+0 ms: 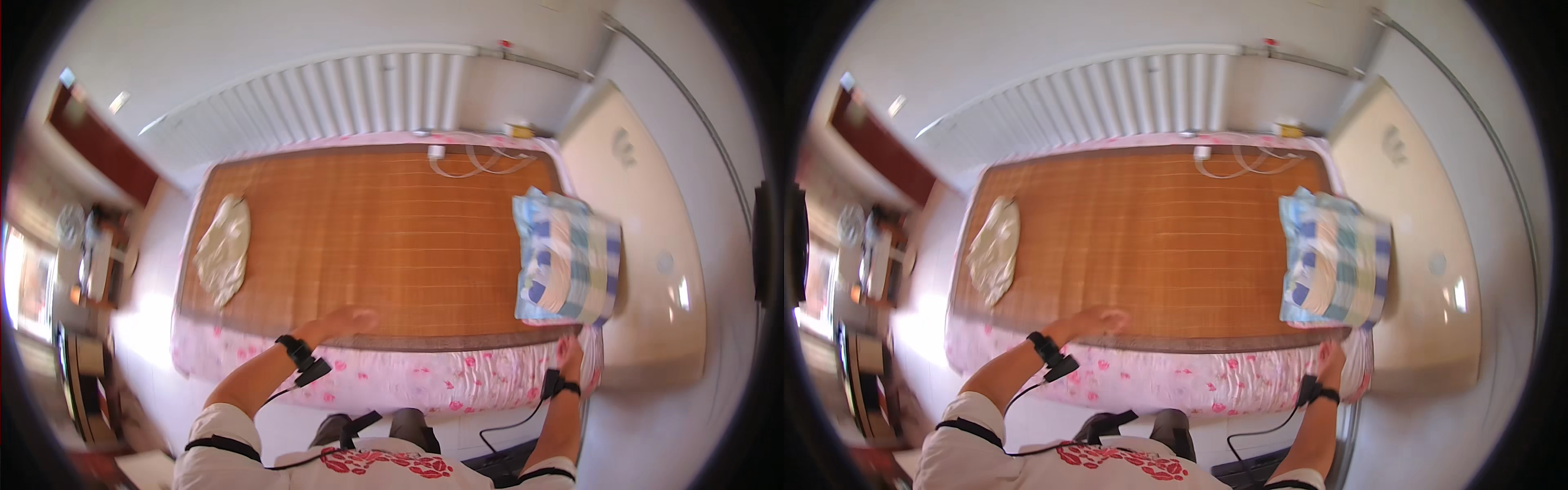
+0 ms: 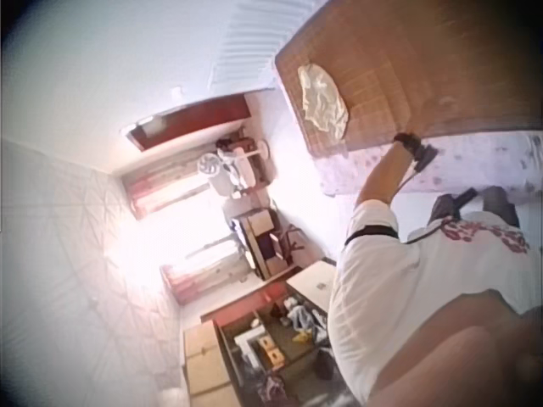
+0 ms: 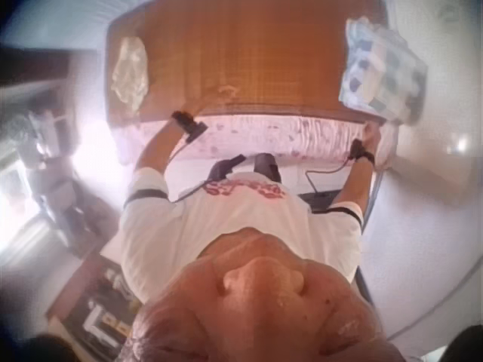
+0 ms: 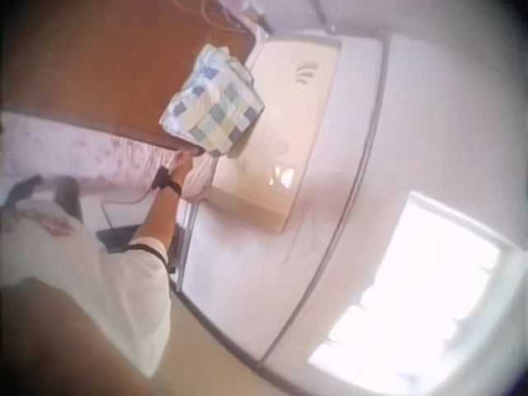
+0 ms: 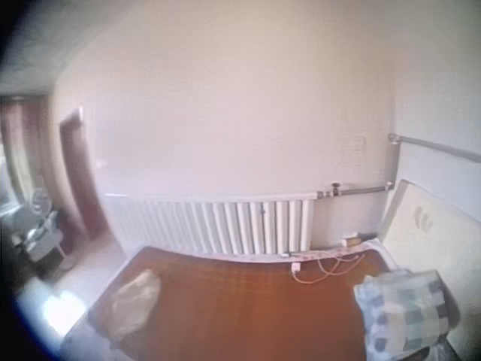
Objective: Fold a blanket and a pair of shorts on the bed.
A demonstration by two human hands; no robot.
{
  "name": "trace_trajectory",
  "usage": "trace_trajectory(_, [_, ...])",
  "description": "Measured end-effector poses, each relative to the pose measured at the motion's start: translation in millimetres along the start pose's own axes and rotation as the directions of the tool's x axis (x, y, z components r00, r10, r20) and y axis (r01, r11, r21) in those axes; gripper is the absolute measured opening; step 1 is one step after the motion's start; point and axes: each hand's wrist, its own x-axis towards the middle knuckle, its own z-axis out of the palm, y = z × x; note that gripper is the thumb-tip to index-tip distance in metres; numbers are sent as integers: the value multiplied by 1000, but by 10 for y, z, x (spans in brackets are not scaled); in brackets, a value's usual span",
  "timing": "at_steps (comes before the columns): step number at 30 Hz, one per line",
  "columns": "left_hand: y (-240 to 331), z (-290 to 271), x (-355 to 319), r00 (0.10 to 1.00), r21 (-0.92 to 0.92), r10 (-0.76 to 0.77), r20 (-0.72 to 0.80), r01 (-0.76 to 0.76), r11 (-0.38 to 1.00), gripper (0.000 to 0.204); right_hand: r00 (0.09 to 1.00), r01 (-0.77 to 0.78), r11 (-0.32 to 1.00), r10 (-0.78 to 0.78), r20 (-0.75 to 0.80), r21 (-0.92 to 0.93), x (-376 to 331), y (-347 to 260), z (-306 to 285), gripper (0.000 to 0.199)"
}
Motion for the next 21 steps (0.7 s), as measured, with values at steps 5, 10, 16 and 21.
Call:
trace_trajectory(5, [-1721, 467, -2102, 862, -497, -439, -255, 273, 824, 24, 905, -409, 873, 426, 7, -266, 117, 862, -160, 12])
trace_trajectory(10, [-2217, 848, -4090, 341, -854, -836, -430, 148, 499, 26, 855, -362, 757, 502, 129, -544, -519, 1357, 903, 9])
trace_trajectory(16, [-2886, 1447, -5235, 57, -960, -960, -275, -66, 271, 25, 763, -64, 667, 512, 394, -742, -2001, 1966, 2299, 13])
trace_trajectory(21, [-3390, 1680, -5640, 183, -987, -973, -139, -103, 122, 25, 677, 50, 480, 629, 383, -876, -3077, 2774, 3033, 16])
